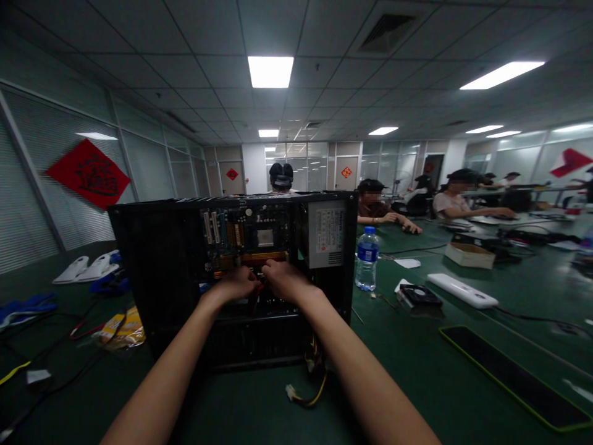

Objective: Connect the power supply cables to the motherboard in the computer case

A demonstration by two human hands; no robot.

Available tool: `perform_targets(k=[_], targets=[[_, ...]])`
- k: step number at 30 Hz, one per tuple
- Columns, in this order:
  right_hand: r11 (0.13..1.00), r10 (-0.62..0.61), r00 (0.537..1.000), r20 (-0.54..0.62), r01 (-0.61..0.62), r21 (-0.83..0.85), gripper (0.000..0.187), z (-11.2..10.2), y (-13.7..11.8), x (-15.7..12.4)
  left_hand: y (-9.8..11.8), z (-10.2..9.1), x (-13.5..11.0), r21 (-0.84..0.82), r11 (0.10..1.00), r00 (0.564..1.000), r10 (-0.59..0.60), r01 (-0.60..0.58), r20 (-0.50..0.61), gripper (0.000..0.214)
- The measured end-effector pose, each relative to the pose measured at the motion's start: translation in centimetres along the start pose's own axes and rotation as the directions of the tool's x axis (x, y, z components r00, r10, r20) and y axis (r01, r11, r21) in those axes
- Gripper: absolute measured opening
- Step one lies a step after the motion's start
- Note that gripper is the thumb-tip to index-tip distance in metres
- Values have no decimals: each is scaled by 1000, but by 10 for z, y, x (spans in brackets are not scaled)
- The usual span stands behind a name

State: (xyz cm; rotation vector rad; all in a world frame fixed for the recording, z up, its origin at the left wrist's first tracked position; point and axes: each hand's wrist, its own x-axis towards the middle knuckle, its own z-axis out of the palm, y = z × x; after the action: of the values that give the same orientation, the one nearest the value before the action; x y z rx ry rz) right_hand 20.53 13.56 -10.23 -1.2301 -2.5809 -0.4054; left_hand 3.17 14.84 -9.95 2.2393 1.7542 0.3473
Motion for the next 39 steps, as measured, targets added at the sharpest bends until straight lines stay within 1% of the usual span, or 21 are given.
perform_targets(k=[4, 9, 12, 16, 22, 28, 32, 39], targets=[[1000, 6, 1000, -15, -6, -29, 14, 2, 1, -1, -5, 0, 3, 9, 1000, 1000, -2, 2, -4, 29], [999, 8, 1000, 12, -8, -43, 17, 0, -2, 0, -6, 0, 3, 14, 1000, 1000, -3, 2, 13, 32], [999, -16, 1000, 16, 16, -41, 16, 1, -2, 3, -5, -3, 0, 10, 1000, 1000, 0, 0, 30, 31], [998, -40, 998, 53, 42, -38, 16, 6, -1, 7, -4, -4, -1, 8, 1000, 999, 3, -4, 48, 31], [1000, -10, 999, 48, 11, -7, 17, 11, -1, 8, -6, -3, 2, 0, 1000, 998, 20, -20, 62, 28], [1000, 6, 1000, 30, -6, -17, 17, 9, -1, 6, -8, -4, 0, -9, 1000, 997, 26, -25, 70, 28], [999, 38, 999, 22, -38, -25, 20, 9, -2, 5, -8, -7, 0, 11, 1000, 996, 27, -28, 85, 29], [995, 81, 997, 5, -81, -55, 17, 14, -2, 8, -10, -14, -4, 14, 997, 986, 76, -79, 146, 27]])
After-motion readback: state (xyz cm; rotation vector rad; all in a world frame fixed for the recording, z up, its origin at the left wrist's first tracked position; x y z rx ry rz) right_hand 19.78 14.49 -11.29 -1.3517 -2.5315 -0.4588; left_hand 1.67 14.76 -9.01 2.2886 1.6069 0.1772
